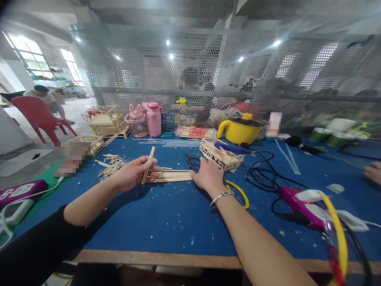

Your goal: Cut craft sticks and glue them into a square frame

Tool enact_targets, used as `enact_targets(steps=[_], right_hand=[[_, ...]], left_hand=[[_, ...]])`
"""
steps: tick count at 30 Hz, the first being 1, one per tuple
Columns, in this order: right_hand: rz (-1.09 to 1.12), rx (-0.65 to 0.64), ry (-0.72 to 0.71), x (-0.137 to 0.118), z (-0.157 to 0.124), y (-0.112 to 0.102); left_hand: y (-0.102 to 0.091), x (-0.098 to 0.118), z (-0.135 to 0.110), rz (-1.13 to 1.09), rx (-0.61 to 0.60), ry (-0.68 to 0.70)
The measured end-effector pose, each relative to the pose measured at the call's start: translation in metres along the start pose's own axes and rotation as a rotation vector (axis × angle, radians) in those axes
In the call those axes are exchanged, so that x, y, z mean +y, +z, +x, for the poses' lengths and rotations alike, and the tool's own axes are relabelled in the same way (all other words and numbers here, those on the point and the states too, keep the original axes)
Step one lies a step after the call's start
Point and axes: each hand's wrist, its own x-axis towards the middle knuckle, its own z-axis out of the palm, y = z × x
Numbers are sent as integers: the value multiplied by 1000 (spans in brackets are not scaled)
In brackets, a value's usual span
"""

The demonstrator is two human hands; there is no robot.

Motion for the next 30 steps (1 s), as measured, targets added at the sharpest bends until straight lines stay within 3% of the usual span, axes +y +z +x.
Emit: enact_targets(steps=[12, 20, 26, 30], right_hand=[[-31, 42, 38, -11, 9, 8], [9, 70, -14, -22, 9, 12], [204, 223, -92, -4, -9, -30], [62, 56, -22, 37, -39, -51]], left_hand=[[15, -2, -16, -131, 42, 68], [18, -9, -12, -82, 48, 71], [8, -16, -5, -20, 44, 77], [-2, -25, 7, 60, 49, 20]])
